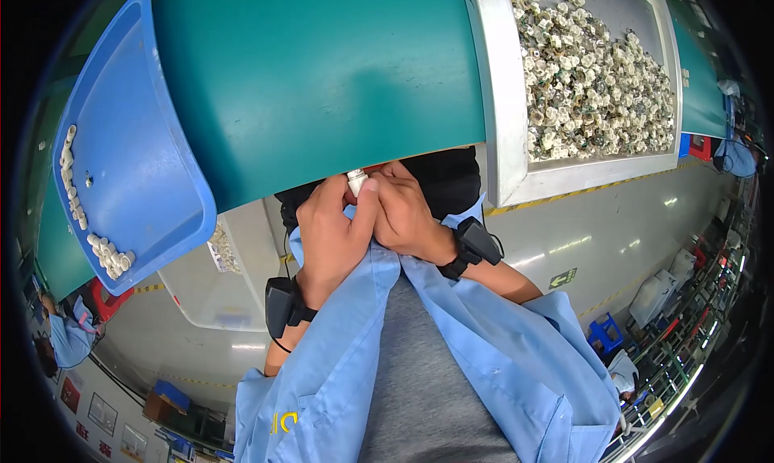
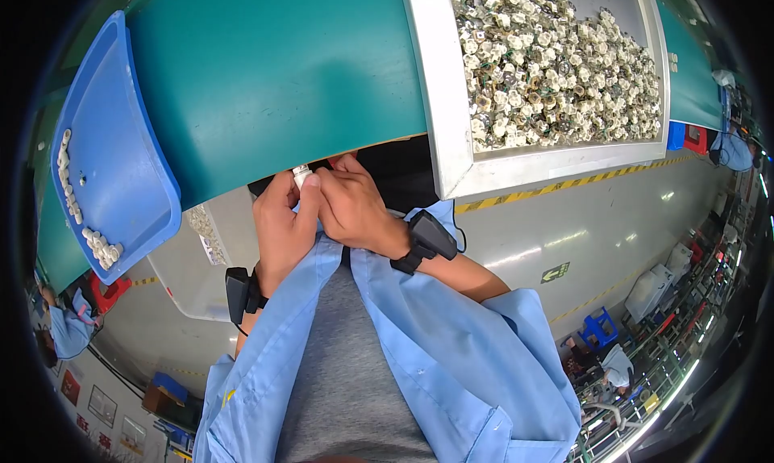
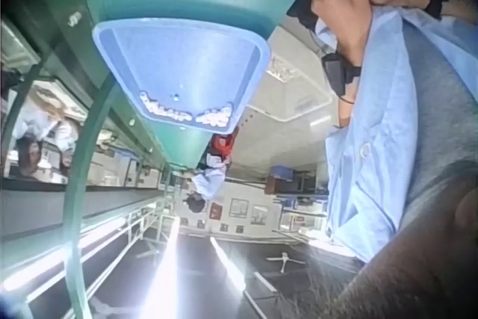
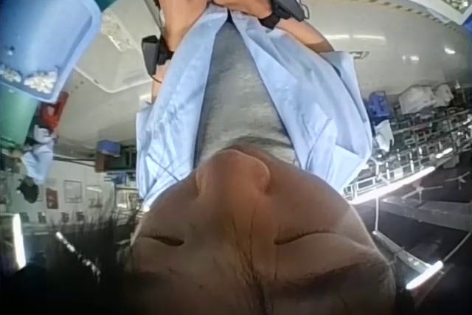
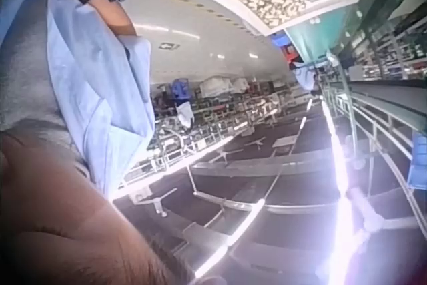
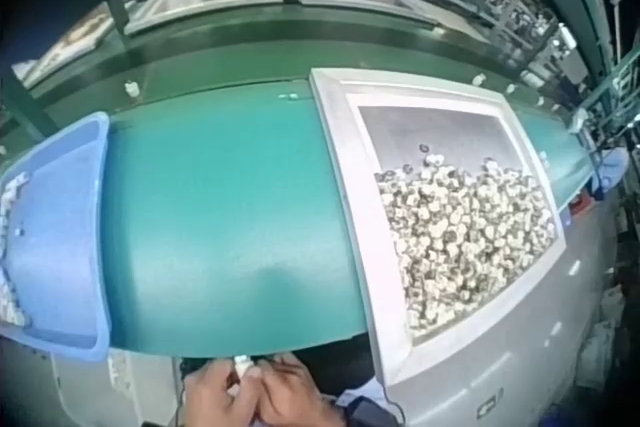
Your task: The person picks up a white plastic base and a metal component, fits the metal piece into the base by hand, and then places the assembled unit into a blue tray.
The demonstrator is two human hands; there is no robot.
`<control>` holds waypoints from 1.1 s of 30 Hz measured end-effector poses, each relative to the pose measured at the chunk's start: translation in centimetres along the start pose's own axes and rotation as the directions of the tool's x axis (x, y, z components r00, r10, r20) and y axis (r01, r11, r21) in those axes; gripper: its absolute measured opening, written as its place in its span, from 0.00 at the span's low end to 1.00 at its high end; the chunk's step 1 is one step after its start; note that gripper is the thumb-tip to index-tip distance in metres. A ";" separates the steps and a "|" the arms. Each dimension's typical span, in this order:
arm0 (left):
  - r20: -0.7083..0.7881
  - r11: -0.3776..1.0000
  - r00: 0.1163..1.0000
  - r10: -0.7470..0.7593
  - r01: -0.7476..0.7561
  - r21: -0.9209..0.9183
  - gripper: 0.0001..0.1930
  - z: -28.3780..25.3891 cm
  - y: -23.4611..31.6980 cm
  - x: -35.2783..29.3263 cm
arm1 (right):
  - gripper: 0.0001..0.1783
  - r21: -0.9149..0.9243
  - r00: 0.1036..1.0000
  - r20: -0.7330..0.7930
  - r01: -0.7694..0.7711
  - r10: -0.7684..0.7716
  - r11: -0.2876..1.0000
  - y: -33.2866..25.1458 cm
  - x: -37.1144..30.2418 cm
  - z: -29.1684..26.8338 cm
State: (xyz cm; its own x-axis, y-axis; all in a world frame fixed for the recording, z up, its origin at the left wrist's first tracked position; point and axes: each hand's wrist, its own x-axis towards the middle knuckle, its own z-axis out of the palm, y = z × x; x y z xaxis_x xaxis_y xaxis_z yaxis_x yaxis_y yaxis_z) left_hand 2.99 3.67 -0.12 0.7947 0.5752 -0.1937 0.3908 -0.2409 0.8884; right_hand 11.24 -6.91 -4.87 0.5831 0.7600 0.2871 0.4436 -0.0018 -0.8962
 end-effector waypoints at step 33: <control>0.188 0.726 0.923 -0.337 0.381 -0.572 0.09 -0.5 -0.8 -0.2 | 0.19 0.094 0.959 0.204 -0.218 0.196 0.971 -1.2 1.1 -1.0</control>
State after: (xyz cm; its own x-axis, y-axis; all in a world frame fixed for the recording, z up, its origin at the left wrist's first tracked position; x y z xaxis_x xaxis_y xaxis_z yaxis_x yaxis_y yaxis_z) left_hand 2.35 4.12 -0.57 0.6889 0.4652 -0.5559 0.3214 0.4914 0.8095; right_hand 12.06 -6.75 -3.18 0.5074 0.8611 0.0308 0.2394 -0.1065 -0.9651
